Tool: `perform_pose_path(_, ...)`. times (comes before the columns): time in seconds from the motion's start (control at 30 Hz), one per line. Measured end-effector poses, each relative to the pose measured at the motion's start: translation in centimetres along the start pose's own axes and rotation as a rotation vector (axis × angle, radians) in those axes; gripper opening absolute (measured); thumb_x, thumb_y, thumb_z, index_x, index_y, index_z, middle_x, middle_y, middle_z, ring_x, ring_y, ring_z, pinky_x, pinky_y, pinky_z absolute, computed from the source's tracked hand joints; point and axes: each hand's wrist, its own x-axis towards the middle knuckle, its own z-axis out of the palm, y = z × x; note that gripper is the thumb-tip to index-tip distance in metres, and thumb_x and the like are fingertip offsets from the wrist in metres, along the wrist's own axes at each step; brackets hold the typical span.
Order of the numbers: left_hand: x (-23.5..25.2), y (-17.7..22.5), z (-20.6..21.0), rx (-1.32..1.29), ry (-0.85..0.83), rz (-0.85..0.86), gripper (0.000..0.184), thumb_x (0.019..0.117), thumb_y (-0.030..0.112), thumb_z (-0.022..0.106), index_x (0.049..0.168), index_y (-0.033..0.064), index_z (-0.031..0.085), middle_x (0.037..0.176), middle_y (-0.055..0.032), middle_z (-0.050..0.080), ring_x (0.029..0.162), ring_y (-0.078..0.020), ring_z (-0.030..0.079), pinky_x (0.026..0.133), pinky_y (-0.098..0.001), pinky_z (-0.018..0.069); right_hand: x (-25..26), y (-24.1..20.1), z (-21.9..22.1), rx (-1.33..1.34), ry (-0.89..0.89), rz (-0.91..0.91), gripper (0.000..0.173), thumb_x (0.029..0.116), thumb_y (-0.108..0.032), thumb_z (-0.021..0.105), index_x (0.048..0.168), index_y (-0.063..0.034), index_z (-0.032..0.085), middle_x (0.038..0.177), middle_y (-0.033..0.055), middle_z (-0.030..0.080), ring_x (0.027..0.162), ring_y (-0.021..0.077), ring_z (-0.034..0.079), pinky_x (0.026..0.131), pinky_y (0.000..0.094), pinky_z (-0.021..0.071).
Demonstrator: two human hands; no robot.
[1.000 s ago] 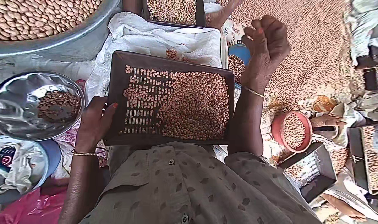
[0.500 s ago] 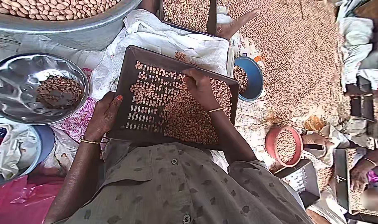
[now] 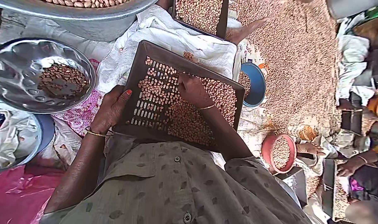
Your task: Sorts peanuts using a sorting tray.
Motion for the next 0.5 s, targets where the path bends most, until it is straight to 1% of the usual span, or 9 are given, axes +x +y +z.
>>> perform_pose_path(0.07, -0.1, -0.1, 0.0, -0.028, 0.001, -0.017, 0.043, 0.1083, 0.041, 0.037, 0.112, 0.0067, 0.063, 0.095, -0.0045, 0.064, 0.085, -0.0070, 0.062, 0.079, -0.0344, 0.0523, -0.9, -0.6, -1.3, 0.199, 0.020, -0.131, 0.013, 0.0925, -0.005, 0.060, 0.098, 0.0023, 0.069, 0.082, 0.0162, 0.070, 0.073, 0.0290, 0.069, 0.068, 0.0465, 0.0563)
perform_pose_path(0.13, 0.1, -0.2, 0.0, -0.046, 0.001, -0.022, 0.045, 0.1089, 0.042, 0.035, 0.114, 0.0063, 0.063, 0.097, -0.0044, 0.064, 0.087, -0.0057, 0.062, 0.081, -0.0324, 0.0517, -0.9, 0.3, -4.0, 0.386, 0.330, -0.133, 0.019, 0.0958, -0.002, 0.059, 0.108, 0.0100, 0.066, 0.091, 0.0167, 0.071, 0.077, 0.0218, 0.071, 0.072, 0.0396, 0.0604)
perform_pose_path(0.17, 0.1, -0.2, 0.1, -0.051, 0.000, -0.023, 0.047, 0.1094, 0.042, 0.033, 0.116, 0.0062, 0.063, 0.100, -0.0046, 0.064, 0.089, -0.0052, 0.062, 0.084, -0.0320, 0.0516, -0.7, 1.5, -5.9, 0.492, 0.504, -0.082, 0.031, 0.1000, -0.003, 0.056, 0.125, 0.0147, 0.056, 0.104, 0.0186, 0.070, 0.086, 0.0216, 0.073, 0.078, 0.0392, 0.0631)
perform_pose_path(0.2, 0.0, -0.2, 0.1, -0.059, -0.001, -0.027, 0.049, 0.1100, 0.042, 0.032, 0.117, 0.0058, 0.063, 0.102, -0.0049, 0.065, 0.092, -0.0050, 0.062, 0.086, -0.0319, 0.0513, -0.5, 3.0, -8.0, 0.628, 0.621, -0.041, 0.048, 0.1034, -0.006, 0.053, 0.143, 0.0159, 0.038, 0.125, 0.0212, 0.064, 0.100, 0.0240, 0.072, 0.086, 0.0408, 0.0634)
perform_pose_path(0.23, -0.1, 0.0, 0.1, -0.060, -0.003, -0.036, 0.049, 0.1104, 0.042, 0.030, 0.117, 0.0060, 0.063, 0.102, -0.0042, 0.064, 0.093, -0.0040, 0.061, 0.087, -0.0309, 0.0508, -0.7, 4.6, -9.7, 0.753, 0.703, 0.000, 0.060, 0.1058, -0.011, 0.051, 0.153, 0.0115, 0.021, 0.136, 0.0197, 0.058, 0.109, 0.0261, 0.070, 0.091, 0.0425, 0.0624)
perform_pose_path(0.27, -0.2, 0.2, 0.0, -0.067, -0.005, -0.048, 0.050, 0.1107, 0.042, 0.029, 0.117, 0.0054, 0.063, 0.102, -0.0046, 0.064, 0.093, -0.0039, 0.061, 0.087, -0.0312, 0.0503, -1.5, 6.0, -10.6, 0.817, 0.759, 0.059, 0.064, 0.1073, -0.015, 0.049, 0.157, 0.0070, 0.015, 0.139, 0.0172, 0.056, 0.112, 0.0257, 0.069, 0.093, 0.0419, 0.0619)
perform_pose_path(0.3, -0.2, 0.3, -0.1, -0.079, -0.005, -0.059, 0.051, 0.1107, 0.042, 0.028, 0.115, 0.0055, 0.063, 0.101, -0.0039, 0.063, 0.092, -0.0028, 0.061, 0.087, -0.0302, 0.0505, -2.7, 7.2, -10.8, 0.789, 0.782, 0.123, 0.061, 0.1069, -0.018, 0.049, 0.155, 0.0073, 0.020, 0.137, 0.0151, 0.058, 0.111, 0.0227, 0.069, 0.092, 0.0394, 0.0617)
perform_pose_path(0.4, -0.2, 0.5, -0.1, -0.143, -0.024, -0.103, 0.056, 0.1101, 0.046, 0.025, 0.119, 0.0056, 0.063, 0.103, -0.0037, 0.065, 0.095, -0.0026, 0.062, 0.089, -0.0311, 0.0509, -8.7, 9.4, -8.7, 0.530, 0.707, 0.371, 0.047, 0.1015, -0.019, 0.059, 0.139, 0.0083, 0.051, 0.132, 0.0165, 0.062, 0.111, 0.0149, 0.066, 0.095, 0.0310, 0.0561)
perform_pose_path(0.5, -0.6, 0.6, -0.1, -0.265, -0.067, -0.188, 0.057, 0.1095, 0.050, 0.025, 0.120, 0.0101, 0.064, 0.099, 0.0021, 0.068, 0.092, 0.0004, 0.066, 0.085, -0.0274, 0.0567, -15.6, 9.8, -5.7, 0.404, 0.625, 0.703, 0.045, 0.1010, -0.016, 0.060, 0.138, 0.0082, 0.053, 0.133, 0.0227, 0.060, 0.114, 0.0187, 0.064, 0.097, 0.0313, 0.0529)
